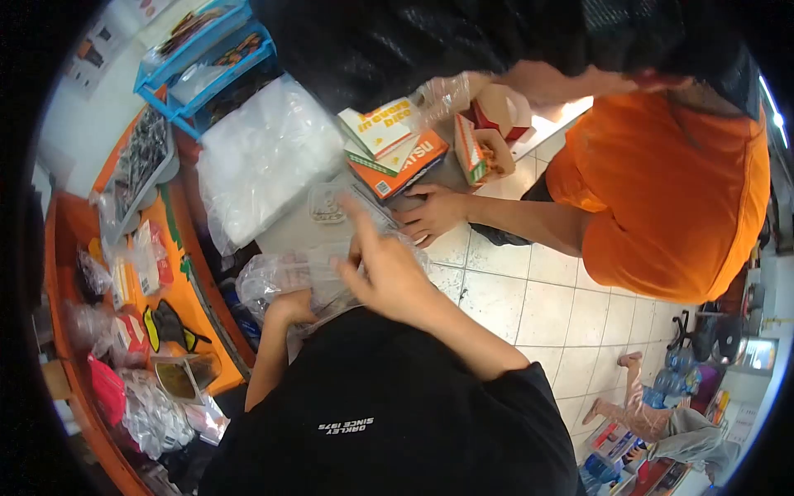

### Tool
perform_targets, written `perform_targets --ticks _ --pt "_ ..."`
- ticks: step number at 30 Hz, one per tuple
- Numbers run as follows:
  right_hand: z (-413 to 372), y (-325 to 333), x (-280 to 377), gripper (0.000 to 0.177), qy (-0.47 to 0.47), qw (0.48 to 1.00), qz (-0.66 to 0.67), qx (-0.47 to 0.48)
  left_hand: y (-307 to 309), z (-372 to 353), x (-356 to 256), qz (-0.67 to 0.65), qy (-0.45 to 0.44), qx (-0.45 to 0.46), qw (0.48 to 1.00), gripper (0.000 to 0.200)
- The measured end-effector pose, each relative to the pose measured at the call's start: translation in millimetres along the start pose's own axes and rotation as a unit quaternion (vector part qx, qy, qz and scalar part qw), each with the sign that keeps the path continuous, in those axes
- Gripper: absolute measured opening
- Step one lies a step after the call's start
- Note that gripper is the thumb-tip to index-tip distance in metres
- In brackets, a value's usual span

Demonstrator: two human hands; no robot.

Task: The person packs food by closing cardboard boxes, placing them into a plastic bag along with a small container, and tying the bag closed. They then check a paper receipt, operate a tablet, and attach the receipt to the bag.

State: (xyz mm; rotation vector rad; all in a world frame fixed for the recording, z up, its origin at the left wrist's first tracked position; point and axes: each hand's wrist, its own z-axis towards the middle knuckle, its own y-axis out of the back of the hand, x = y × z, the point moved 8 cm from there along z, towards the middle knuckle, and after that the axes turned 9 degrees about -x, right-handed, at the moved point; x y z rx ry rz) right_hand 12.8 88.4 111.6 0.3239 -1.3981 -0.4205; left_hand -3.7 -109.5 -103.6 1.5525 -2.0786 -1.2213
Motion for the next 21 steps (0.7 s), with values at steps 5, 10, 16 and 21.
perform_targets --ticks 5,10,16,21 --pt "51.6 17.0 -88.9 0.084 -0.027 0.987 -0.098 -0.121 -3.3 -0.5 -1.4 0.047 0.012 0.036 0.998 0.071" --pt "51.1 41.3 -33.1 0.084 -0.025 0.985 -0.091 -0.141 -39.6 19.8 22.5 0.012 0.028 0.111 0.993 0.070" --pt "12.2 -6.8 -16.8 0.015 0.054 0.996 0.053 0.044 -30.5 16.9 17.4 -0.027 0.020 0.106 0.994 0.102" --pt "-39.7 -88.5 -60.9 0.026 0.064 0.968 -0.053 0.237 15.5 -3.9 -10.0 0.069 0.004 -0.030 0.997 0.117"
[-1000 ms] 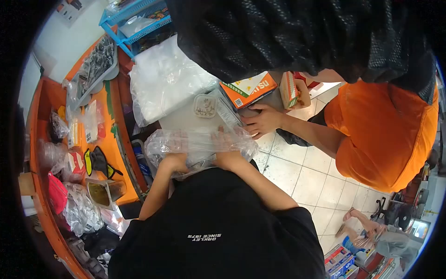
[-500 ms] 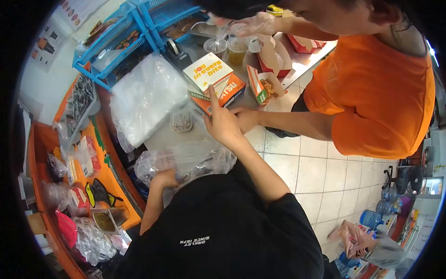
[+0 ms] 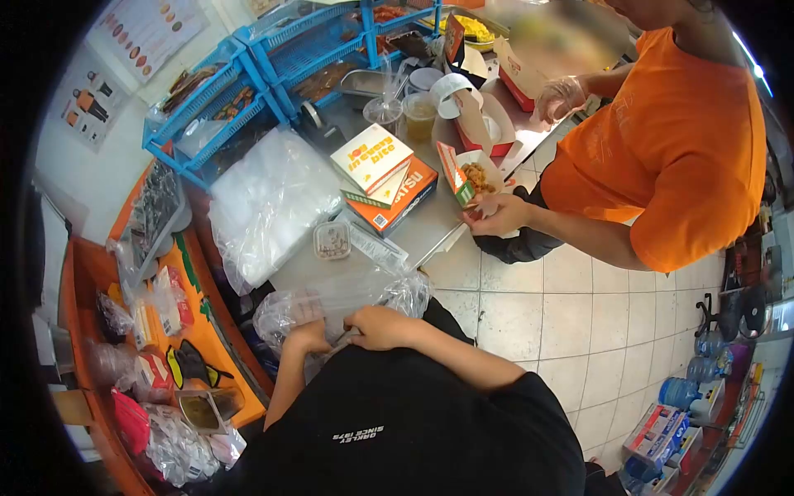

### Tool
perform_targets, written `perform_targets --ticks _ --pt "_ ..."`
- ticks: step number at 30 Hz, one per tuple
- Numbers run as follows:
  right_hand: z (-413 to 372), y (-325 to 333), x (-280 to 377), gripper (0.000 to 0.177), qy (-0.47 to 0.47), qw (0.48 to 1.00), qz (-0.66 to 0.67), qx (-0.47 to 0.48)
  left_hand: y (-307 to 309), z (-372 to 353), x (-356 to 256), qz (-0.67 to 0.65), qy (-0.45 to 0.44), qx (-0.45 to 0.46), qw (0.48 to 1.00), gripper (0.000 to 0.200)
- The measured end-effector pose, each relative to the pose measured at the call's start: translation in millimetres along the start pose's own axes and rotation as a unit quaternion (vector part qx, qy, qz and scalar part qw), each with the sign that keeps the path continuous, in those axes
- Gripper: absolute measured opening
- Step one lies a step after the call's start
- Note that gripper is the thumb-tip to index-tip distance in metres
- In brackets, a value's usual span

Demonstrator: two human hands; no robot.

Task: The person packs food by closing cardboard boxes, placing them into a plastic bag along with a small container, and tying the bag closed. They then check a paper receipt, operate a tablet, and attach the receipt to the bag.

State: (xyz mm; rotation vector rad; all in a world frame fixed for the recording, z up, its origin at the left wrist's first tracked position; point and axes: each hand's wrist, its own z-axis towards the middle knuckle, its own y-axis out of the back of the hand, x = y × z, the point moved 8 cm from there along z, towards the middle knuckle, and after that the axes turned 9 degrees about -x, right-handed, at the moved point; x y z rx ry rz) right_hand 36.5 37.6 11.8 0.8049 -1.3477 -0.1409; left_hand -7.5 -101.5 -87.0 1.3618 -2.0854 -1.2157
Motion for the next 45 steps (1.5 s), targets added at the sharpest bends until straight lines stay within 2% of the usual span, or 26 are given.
perform_targets --ticks 3,5,6,7,8,10,11,13,14,17,18,20,22,24,29,30,32,33,35,36,38,40,42,44,45 --pt "3.2 20.5 0.0 0.032 -0.042 0.998 0.048 0.011 12.0 2.3 -3.3 -0.008 -0.009 -0.003 1.000 0.119" --pt "11.5 85.2 -1.8 0.042 -0.066 0.977 0.062 -0.191 11.0 -2.6 -3.8 -0.015 -0.012 -0.005 1.000 0.121" --pt "12.1 116.5 3.2 0.047 -0.068 0.952 0.075 -0.289 -31.2 24.0 19.5 0.001 -0.046 -0.026 0.999 0.124" --pt "11.6 144.8 6.0 0.053 -0.068 0.916 0.089 -0.384 -42.2 29.2 28.3 -0.016 -0.029 -0.010 0.999 0.121" --pt "23.3 156.6 -0.9 0.053 -0.062 0.917 0.088 -0.384 -41.0 30.4 29.4 -0.028 -0.017 0.008 0.999 0.118" --pt "38.0 174.0 -24.1 0.053 -0.109 0.891 -0.157 -0.412 -37.5 31.8 27.1 -0.044 -0.006 0.032 0.998 0.113" --pt "40.2 172.7 -30.3 0.053 -0.106 0.889 -0.160 -0.416 -35.1 31.7 26.2 -0.051 -0.004 0.043 0.998 0.111" --pt "47.3 164.7 -49.4 0.052 -0.183 0.897 -0.216 -0.340 -36.8 30.8 26.3 -0.065 -0.003 0.069 0.995 0.108" --pt "46.6 164.2 -43.4 0.052 -0.168 0.893 -0.210 -0.360 -35.8 29.0 24.7 -0.076 -0.003 0.085 0.994 0.106" --pt "42.6 157.9 -51.0 0.060 -0.175 0.893 -0.206 -0.359 23.4 -1.9 -18.7 -0.059 -0.015 0.077 0.995 0.094" --pt "41.2 162.0 -49.1 0.060 -0.175 0.888 -0.216 -0.367 26.8 5.1 -22.3 -0.058 -0.026 0.068 0.996 0.094" --pt "44.3 158.6 -54.0 0.066 -0.201 0.903 -0.185 -0.330 4.7 6.7 -11.0 -0.088 -0.008 0.130 0.988 0.101" --pt "45.1 157.3 -57.1 0.064 -0.184 0.899 -0.187 -0.352 -29.4 27.0 11.0 -0.071 0.002 0.116 0.991 0.108" --pt "46.0 156.9 -58.9 0.063 -0.169 0.894 -0.188 -0.371 -36.4 33.4 16.7 -0.055 0.012 0.103 0.993 0.115" --pt "47.4 154.0 -63.6 0.067 -0.187 0.903 -0.176 -0.345 -32.6 35.0 15.5 -0.083 -0.015 0.042 0.996 0.129" --pt "46.4 154.7 -51.9 0.067 -0.189 0.904 -0.173 -0.344 -40.0 40.7 19.6 -0.082 -0.013 0.046 0.996 0.129" --pt "33.2 156.9 -21.5 0.066 -0.166 0.878 -0.106 -0.436 -53.2 51.9 30.2 -0.054 -0.045 -0.005 0.998 0.121" --pt "28.5 146.6 -13.2 0.066 -0.173 0.881 -0.094 -0.430 -44.5 40.2 29.6 -0.052 -0.037 0.008 0.998 0.121" --pt "30.5 118.1 17.9 0.063 -0.039 0.930 -0.087 -0.354 -4.9 12.5 -10.8 -0.231 -0.091 0.117 0.961 0.110" --pt "31.9 96.2 10.6 0.045 -0.084 0.954 -0.134 -0.256 2.0 3.3 -15.8 -0.232 -0.083 0.124 0.961 0.110" --pt "24.0 60.4 -43.7 0.029 -0.103 0.971 -0.137 -0.166 14.3 -3.4 -17.9 -0.267 -0.040 0.108 0.957 0.100" --pt "3.4 89.0 -66.2 0.022 -0.212 0.913 -0.199 -0.285 -30.5 28.6 11.0 -0.227 -0.025 0.074 0.971 0.100" --pt "-15.8 111.4 -89.1 0.022 -0.267 0.882 -0.155 -0.356 -59.4 44.3 29.2 -0.184 -0.009 0.042 0.982 0.100" --pt "-23.3 123.2 -113.5 0.022 -0.266 0.870 -0.158 -0.384 -55.3 46.8 29.7 -0.210 -0.035 -0.043 0.976 0.101" --pt "-26.6 129.6 -127.5 0.024 -0.263 0.857 -0.167 -0.411 -46.1 42.9 23.8 -0.212 -0.028 -0.043 0.976 0.101"
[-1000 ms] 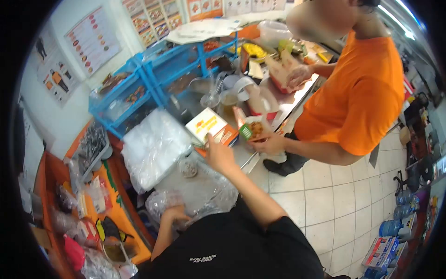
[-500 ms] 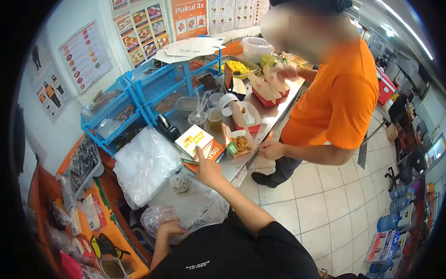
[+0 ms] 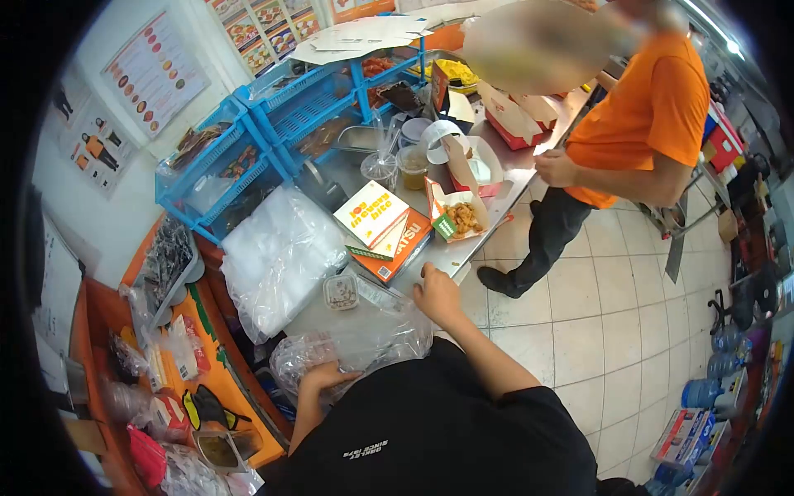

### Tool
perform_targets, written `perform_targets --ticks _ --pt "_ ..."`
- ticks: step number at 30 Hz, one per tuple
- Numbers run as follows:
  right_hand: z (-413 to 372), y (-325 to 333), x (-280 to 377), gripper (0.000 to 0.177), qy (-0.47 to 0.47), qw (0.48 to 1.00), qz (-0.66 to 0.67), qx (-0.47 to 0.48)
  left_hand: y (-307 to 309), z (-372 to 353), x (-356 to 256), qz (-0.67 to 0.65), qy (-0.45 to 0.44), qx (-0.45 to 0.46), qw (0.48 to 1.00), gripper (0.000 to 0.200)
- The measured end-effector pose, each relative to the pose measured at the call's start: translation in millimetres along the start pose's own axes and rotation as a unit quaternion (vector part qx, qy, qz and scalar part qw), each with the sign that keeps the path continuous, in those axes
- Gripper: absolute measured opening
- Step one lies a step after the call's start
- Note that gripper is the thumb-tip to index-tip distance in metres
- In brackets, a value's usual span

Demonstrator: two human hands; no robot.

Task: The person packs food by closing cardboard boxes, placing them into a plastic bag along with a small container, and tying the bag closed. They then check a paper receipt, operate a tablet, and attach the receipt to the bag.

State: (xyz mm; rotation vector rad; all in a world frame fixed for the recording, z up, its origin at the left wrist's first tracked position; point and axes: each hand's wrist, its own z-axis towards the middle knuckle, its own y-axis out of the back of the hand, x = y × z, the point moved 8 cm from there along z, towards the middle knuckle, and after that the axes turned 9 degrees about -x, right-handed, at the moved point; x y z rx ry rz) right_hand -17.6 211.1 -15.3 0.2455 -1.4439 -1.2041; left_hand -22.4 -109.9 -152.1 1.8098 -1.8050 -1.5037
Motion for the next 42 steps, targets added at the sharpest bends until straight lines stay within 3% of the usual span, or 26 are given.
perform_targets --ticks 4,6,7,10,12,14,15,16,17,19,20,22,23,26,27,28,29,30,31,32,34,36,37,39,40,42 --pt "18.3 -62.9 -29.7 0.032 -0.044 0.971 0.199 0.124 39.9 -23.5 -51.3 0.011 0.058 0.039 0.998 0.101" --pt "26.0 -66.4 -22.8 0.036 0.034 0.983 0.174 0.040 39.1 -30.3 -54.3 -0.002 0.094 0.043 0.995 0.101" --pt "30.8 -67.7 -20.0 0.034 -0.010 0.982 0.171 0.080 36.9 -26.3 -50.0 0.028 0.094 0.005 0.995 0.101" --pt "41.3 -76.1 -16.6 0.030 0.022 0.965 0.224 0.135 -2.0 -11.9 -16.5 0.076 0.054 -0.140 0.986 0.102" --pt "45.3 -20.9 26.5 0.019 0.165 0.975 0.151 0.006 25.6 -23.6 -46.8 0.071 0.095 -0.170 0.978 0.103" --pt "31.6 -0.8 64.4 0.017 0.069 0.952 0.228 0.192 23.7 -17.3 -52.1 0.035 0.155 -0.023 0.987 0.108" --pt "6.6 -21.7 73.5 0.027 0.062 0.898 0.242 0.363 15.1 -18.5 -52.5 0.027 0.166 -0.024 0.986 0.108" --pt "-26.3 -33.4 79.6 0.036 0.053 0.817 0.247 0.519 29.2 -15.4 -59.3 0.077 0.131 -0.156 0.976 0.103" --pt "-44.9 -47.2 75.4 0.036 0.057 0.814 0.243 0.525 44.0 -18.5 -69.3 0.127 0.092 -0.285 0.946 0.099" --pt "-76.2 -78.1 69.1 0.053 0.301 0.844 0.076 0.438 47.3 -17.0 -71.4 0.042 0.138 -0.216 0.966 0.096" --pt "-69.2 -79.3 68.3 0.053 0.306 0.840 0.073 0.441 44.7 -17.1 -71.5 -0.039 0.175 -0.141 0.974 0.093" --pt "-38.8 -79.1 68.8 0.066 0.425 0.842 -0.163 0.290 55.3 -22.3 -68.5 -0.018 0.200 -0.079 0.976 0.091" --pt "-36.7 -74.4 71.9 0.063 0.400 0.850 -0.141 0.311 50.9 -29.0 -67.1 0.006 0.221 -0.013 0.975 0.090" --pt "-30.2 -48.4 98.7 0.049 0.458 0.841 -0.080 0.278 70.0 -34.7 -84.3 0.122 0.179 -0.045 0.975 0.084" --pt "-22.6 -38.0 103.4 0.049 0.457 0.842 -0.083 0.276 67.1 -36.7 -83.7 0.122 0.175 -0.046 0.976 0.084" --pt "-6.2 -29.5 95.6 0.040 0.287 0.887 0.050 0.358 69.0 -39.5 -96.0 0.110 0.085 -0.110 0.984 0.081" --pt "3.5 -27.8 81.6 0.030 0.101 0.884 0.181 0.419 74.7 -41.0 -109.8 0.095 -0.005 -0.172 0.980 0.078" --pt "29.2 -5.9 81.0 0.025 0.163 0.937 0.192 0.244 96.2 -36.5 -121.6 0.094 -0.010 -0.171 0.981 0.078" --pt "45.1 19.7 76.6 0.019 0.220 0.954 0.195 0.060 112.2 -30.7 -146.8 -0.082 -0.016 -0.032 0.996 0.076" --pt "60.7 22.3 64.2 0.019 0.195 0.968 0.157 -0.020 112.1 -28.8 -174.9 -0.253 -0.021 0.111 0.961 0.074" --pt "86.9 14.3 62.9 0.029 0.181 0.967 0.171 -0.049 151.6 3.4 -193.6 -0.524 -0.072 -0.186 0.828 0.078" --pt "110.6 8.6 53.6 0.045 0.163 0.952 0.201 -0.164 160.5 51.1 -175.0 -0.534 0.028 -0.385 0.752 0.089" --pt "123.5 7.0 57.7 0.045 0.164 0.950 0.202 -0.171 164.4 74.4 -178.0 -0.533 0.020 -0.385 0.753 0.089" --pt "153.7 -15.7 40.7 0.060 -0.014 0.942 0.329 -0.071 142.6 109.5 -164.4 -0.701 0.202 -0.313 0.608 0.101" --pt "165.6 -17.3 42.8 0.060 -0.014 0.942 0.327 -0.076 145.5 118.3 -169.0 -0.702 0.199 -0.310 0.610 0.101" --pt "182.2 -42.8 45.4 0.060 -0.026 0.942 0.332 0.039 162.9 123.6 -173.9 -0.630 0.174 -0.366 0.663 0.101"
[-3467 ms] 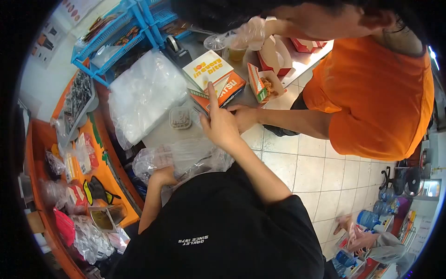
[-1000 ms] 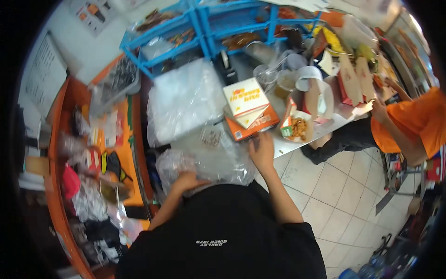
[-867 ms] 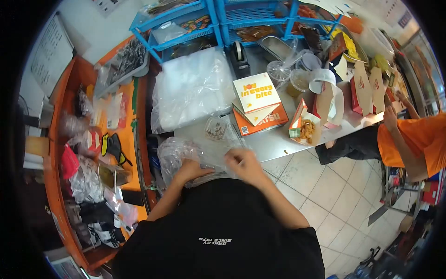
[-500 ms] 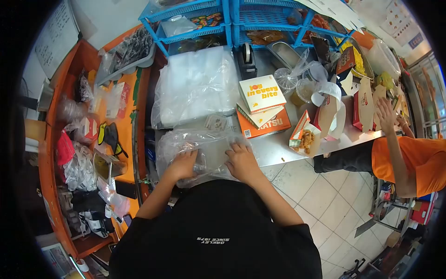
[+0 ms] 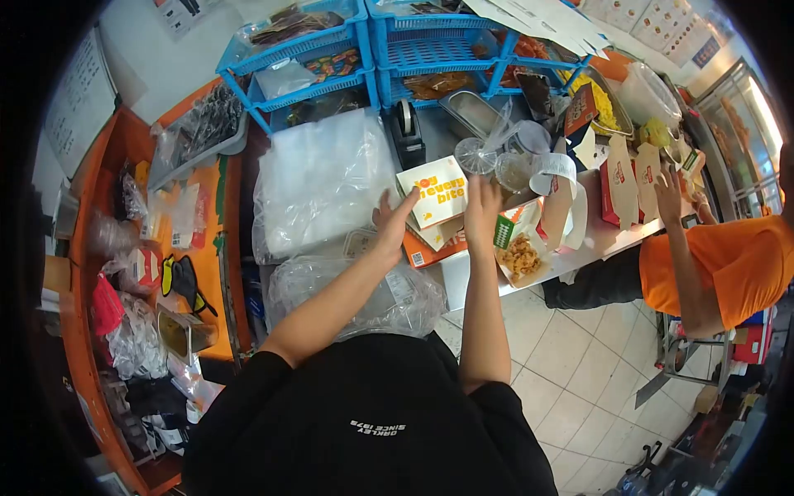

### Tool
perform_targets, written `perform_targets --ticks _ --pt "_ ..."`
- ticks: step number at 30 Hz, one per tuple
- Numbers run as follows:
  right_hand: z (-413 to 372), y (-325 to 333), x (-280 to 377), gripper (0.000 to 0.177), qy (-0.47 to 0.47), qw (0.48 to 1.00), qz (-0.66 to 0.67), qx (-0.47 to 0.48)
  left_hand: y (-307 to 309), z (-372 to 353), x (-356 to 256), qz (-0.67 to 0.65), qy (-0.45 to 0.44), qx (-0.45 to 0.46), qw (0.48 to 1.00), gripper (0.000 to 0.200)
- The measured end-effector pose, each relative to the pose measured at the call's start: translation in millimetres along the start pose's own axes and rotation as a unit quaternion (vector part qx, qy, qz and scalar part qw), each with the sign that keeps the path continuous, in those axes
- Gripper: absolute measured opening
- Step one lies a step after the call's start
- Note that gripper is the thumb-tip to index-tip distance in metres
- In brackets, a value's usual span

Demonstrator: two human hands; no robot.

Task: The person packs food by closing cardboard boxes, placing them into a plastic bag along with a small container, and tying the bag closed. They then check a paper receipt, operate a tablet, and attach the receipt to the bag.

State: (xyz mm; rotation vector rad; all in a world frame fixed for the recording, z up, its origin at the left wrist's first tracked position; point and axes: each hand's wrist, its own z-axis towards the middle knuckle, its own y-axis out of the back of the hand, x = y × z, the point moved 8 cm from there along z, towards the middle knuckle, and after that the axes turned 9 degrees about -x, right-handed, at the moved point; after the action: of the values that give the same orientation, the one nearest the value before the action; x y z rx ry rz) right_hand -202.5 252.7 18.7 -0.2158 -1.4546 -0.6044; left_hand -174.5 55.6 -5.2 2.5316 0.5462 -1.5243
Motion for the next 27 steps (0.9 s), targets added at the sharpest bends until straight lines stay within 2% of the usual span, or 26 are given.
perform_targets --ticks 1,2,4,5,8,9,10,12,13,14,16,17,20,22,24,26,27 --pt "2.3 -6.6 -15.4 0.054 -0.072 0.996 0.036 0.037 -26.9 21.8 21.7 -0.066 -0.016 0.183 0.981 0.095" --pt "0.6 -3.7 -15.2 0.054 -0.071 0.996 0.036 0.034 -28.4 14.3 19.5 -0.065 -0.017 0.186 0.980 0.095" --pt "-11.2 1.3 -10.6 0.049 -0.020 0.992 -0.106 0.060 -8.7 -8.5 18.9 0.079 -0.047 0.051 0.994 0.087" --pt "-20.8 0.2 -20.8 0.045 -0.136 0.988 -0.004 0.077 -7.6 -14.7 22.5 0.070 -0.071 0.051 0.994 0.089" --pt "-20.9 5.1 -13.2 0.041 -0.151 0.985 0.049 0.069 -6.8 -22.0 36.1 0.100 -0.108 0.053 0.988 0.098" --pt "-16.5 6.2 -10.2 0.045 -0.124 0.991 0.028 0.045 -9.9 -40.4 19.8 -0.009 -0.084 0.072 0.994 0.110" --pt "-10.7 7.5 -9.4 0.045 -0.123 0.991 0.027 0.045 -10.3 -32.8 26.6 -0.010 -0.084 0.072 0.994 0.110" --pt "-20.0 -11.9 -29.0 0.054 -0.306 0.916 0.114 0.234 -3.8 -10.8 59.2 -0.164 0.082 0.027 0.983 0.112" --pt "-17.6 -13.9 -46.4 0.066 -0.315 0.911 0.084 0.251 0.7 -6.5 64.0 -0.172 0.106 0.003 0.979 0.095" --pt "-18.3 -15.0 -46.3 0.066 -0.313 0.912 0.083 0.252 4.4 -6.3 56.9 -0.174 0.104 0.004 0.979 0.095" --pt "-11.7 0.2 -47.5 0.069 -0.269 0.950 0.074 0.138 -18.5 -21.7 37.6 -0.226 0.111 0.222 0.942 0.068" --pt "-12.7 -0.4 -45.7 0.069 -0.271 0.950 0.071 0.141 -17.7 -20.5 38.5 -0.229 0.112 0.218 0.942 0.068" --pt "-30.1 -14.1 -39.1 0.072 -0.332 0.902 0.118 0.249 -18.0 -14.1 39.4 -0.255 0.127 0.216 0.934 0.056" --pt "-35.1 -6.5 -3.6 0.067 -0.325 0.911 0.056 0.248 -19.6 -13.4 36.4 -0.156 0.098 0.247 0.951 0.058" --pt "-30.0 0.6 40.9 0.069 -0.199 0.955 0.092 0.201 -11.2 -27.7 5.7 -0.152 0.102 0.255 0.950 0.065" --pt "-36.9 17.2 76.6 0.071 -0.151 0.976 0.091 0.128 9.2 -38.2 -30.0 -0.095 -0.054 0.209 0.972 0.076" --pt "-48.9 19.0 87.6 0.072 -0.146 0.975 0.111 0.125 21.0 -60.8 -54.4 -0.050 -0.055 0.212 0.974 0.067"
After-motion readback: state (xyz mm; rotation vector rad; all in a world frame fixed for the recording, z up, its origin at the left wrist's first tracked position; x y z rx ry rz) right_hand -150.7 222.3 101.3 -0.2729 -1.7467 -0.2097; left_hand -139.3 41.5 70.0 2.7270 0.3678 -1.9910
